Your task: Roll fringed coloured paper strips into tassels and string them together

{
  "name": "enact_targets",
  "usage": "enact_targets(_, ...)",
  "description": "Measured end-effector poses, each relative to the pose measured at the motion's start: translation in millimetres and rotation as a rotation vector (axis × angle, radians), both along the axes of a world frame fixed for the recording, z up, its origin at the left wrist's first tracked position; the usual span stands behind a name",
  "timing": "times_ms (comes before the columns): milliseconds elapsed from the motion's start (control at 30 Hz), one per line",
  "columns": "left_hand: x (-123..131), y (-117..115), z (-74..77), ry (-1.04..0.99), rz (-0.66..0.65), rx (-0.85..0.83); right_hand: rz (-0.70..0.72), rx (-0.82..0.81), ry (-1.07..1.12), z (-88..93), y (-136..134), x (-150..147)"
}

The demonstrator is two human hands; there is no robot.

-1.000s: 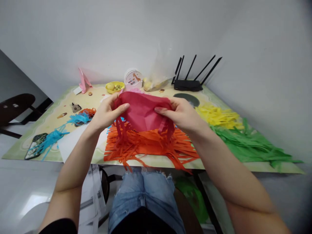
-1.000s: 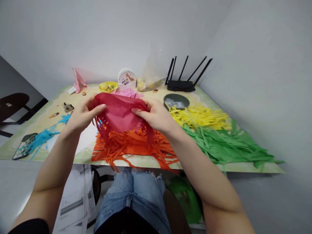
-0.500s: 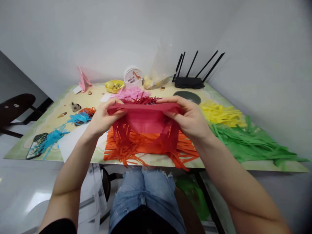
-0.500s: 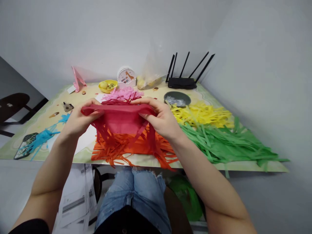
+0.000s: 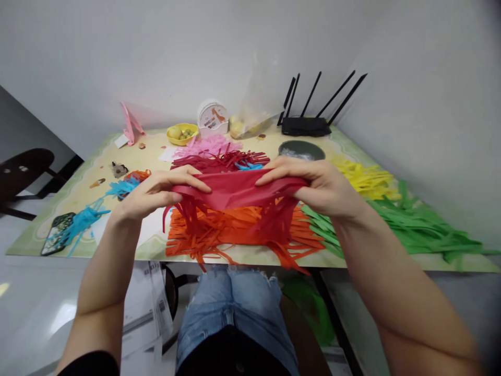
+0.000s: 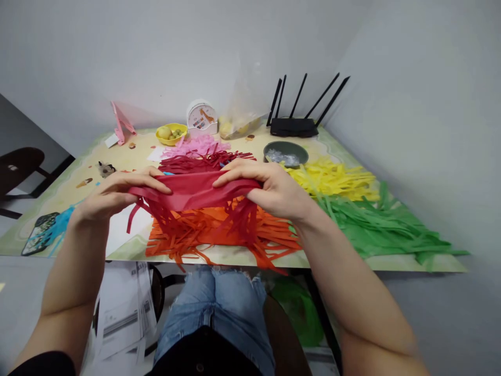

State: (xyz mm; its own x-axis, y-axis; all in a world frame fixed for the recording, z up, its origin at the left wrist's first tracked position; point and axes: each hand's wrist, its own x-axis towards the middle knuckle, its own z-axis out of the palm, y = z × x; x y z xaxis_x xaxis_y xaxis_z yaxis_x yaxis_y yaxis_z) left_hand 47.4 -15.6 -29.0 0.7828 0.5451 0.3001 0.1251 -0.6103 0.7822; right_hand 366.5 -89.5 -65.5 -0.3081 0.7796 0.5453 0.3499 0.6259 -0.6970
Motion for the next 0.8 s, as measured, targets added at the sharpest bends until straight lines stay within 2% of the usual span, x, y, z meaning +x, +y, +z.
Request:
enact_targets(100,5.9,-0.2,2.5,-0.012,0.054,0.024,0.134,-0.111,-0.06,5.1,3.5,9.1)
enact_targets(167,13.0,-2.5,1.9,-0.023,0.104,0.071,0.192,-0.202,-0.008,4.9,6.3,10.0)
enact_targets(267,20.1,-6.3,-0.7,-0.045,0.107,0.148,0.055,-0.282,0.123,2.8,7.2,0.3)
enact_targets(367,20.2,-9.0,-2.6,-0.022,0.115,0.196,-0.074,-0.316,0.06,4.3,3.4,-15.9)
enact_targets(567,22.6,-11.4,0.2,0.042,0.193,0.091,-0.149,-0.25,-0.084,14.7,-4.1,-28.8)
enact_targets(700,28.7,-11.6,2.8,0.244,0.228,0.067,-0.129,-0.246,-0.076,15.4,-4.7,-26.4)
enact_targets(800,31.4,-13.1,2.8,0.237,0.24,0.002,-0.107,-0.255,-0.039,14.1,-4.8,-26.7)
